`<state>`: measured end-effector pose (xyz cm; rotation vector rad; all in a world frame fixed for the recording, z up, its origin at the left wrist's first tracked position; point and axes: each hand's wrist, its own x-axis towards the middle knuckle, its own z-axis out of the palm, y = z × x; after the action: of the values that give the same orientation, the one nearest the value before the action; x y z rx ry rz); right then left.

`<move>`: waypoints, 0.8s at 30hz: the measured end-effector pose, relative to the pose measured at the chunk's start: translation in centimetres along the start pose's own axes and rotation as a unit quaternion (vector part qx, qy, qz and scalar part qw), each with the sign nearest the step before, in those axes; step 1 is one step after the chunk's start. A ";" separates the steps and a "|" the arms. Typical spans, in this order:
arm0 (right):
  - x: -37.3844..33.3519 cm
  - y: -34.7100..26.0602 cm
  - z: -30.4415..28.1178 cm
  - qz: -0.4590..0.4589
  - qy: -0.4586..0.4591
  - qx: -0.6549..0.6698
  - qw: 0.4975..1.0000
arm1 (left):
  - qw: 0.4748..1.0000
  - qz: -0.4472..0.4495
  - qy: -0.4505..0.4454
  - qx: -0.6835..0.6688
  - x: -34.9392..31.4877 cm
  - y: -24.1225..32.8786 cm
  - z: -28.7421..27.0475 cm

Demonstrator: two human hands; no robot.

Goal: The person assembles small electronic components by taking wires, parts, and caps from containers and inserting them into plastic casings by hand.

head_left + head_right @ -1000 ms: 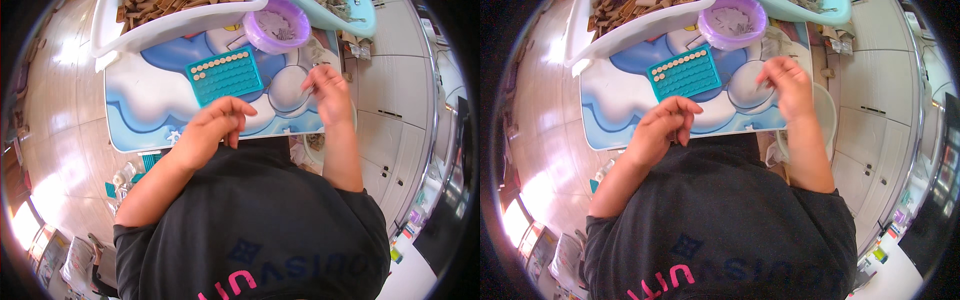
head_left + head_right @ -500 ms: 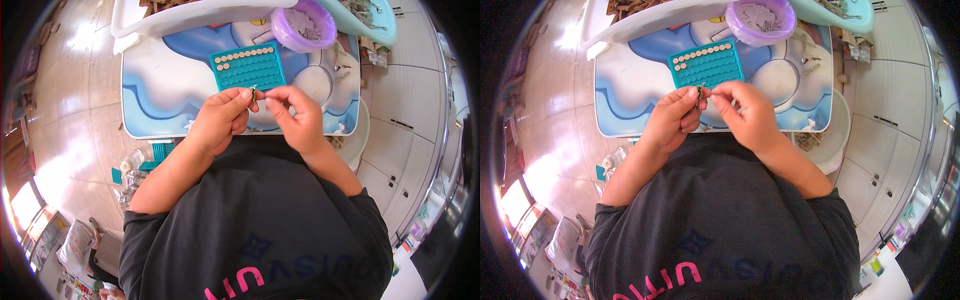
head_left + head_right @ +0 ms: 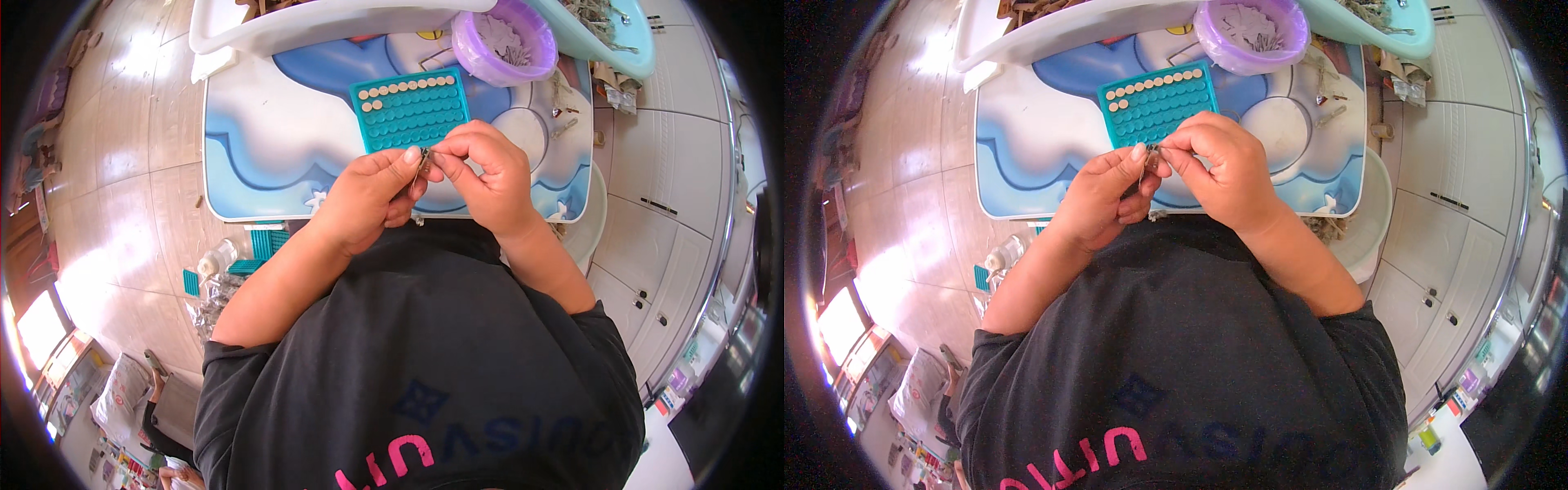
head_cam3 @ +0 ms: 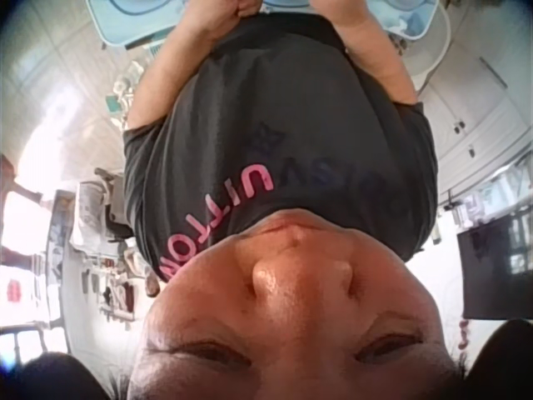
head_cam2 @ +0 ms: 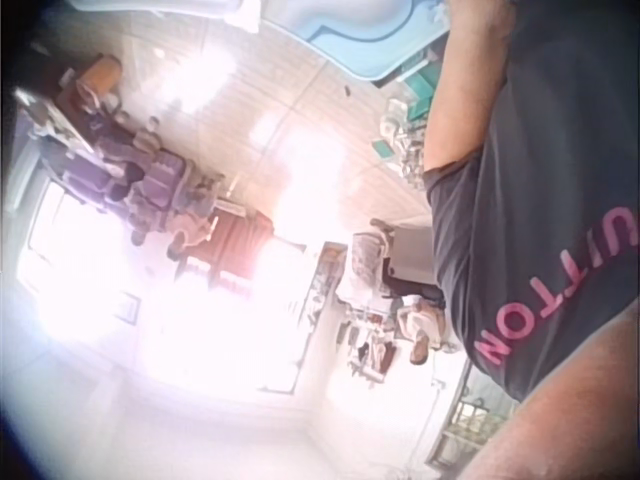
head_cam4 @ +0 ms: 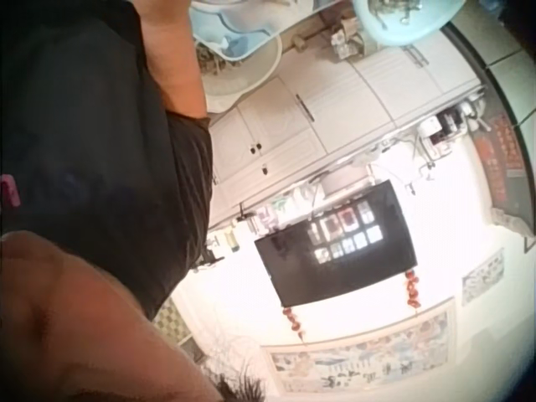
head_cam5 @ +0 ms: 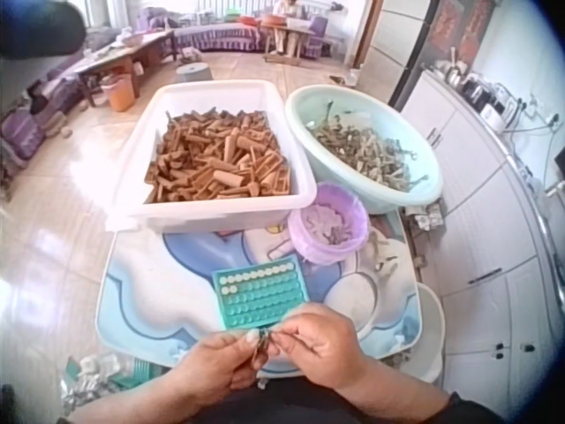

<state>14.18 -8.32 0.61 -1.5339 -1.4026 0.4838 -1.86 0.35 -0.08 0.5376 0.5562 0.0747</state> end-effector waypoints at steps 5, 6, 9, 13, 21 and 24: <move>0.6 -0.3 -0.4 -0.007 0.024 -0.012 1.000 | 0.995 0.039 0.029 -0.086 0.2 0.0 -0.8; 0.6 -0.4 -0.4 -0.011 0.001 0.000 1.000 | 0.994 0.054 0.024 -0.095 0.2 0.0 -1.2; 0.4 -1.0 0.2 -0.002 -0.050 0.054 0.997 | 0.982 0.133 0.078 -0.107 0.2 -0.2 -0.5; -0.4 -1.8 2.0 -0.003 -0.102 0.107 0.989 | 0.974 0.167 0.061 -0.143 0.1 -0.2 -0.5; -0.7 -1.5 2.3 0.029 -0.084 0.102 0.991 | 0.979 0.133 0.069 -0.139 0.0 -0.4 -0.8; -0.6 -1.4 1.9 0.022 -0.087 0.068 0.994 | 0.988 0.098 0.110 -0.043 -0.3 -0.4 -1.0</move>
<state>11.73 -8.39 0.77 -1.4410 -1.4393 0.7410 -2.63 0.45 -0.87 0.5028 0.7098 0.3471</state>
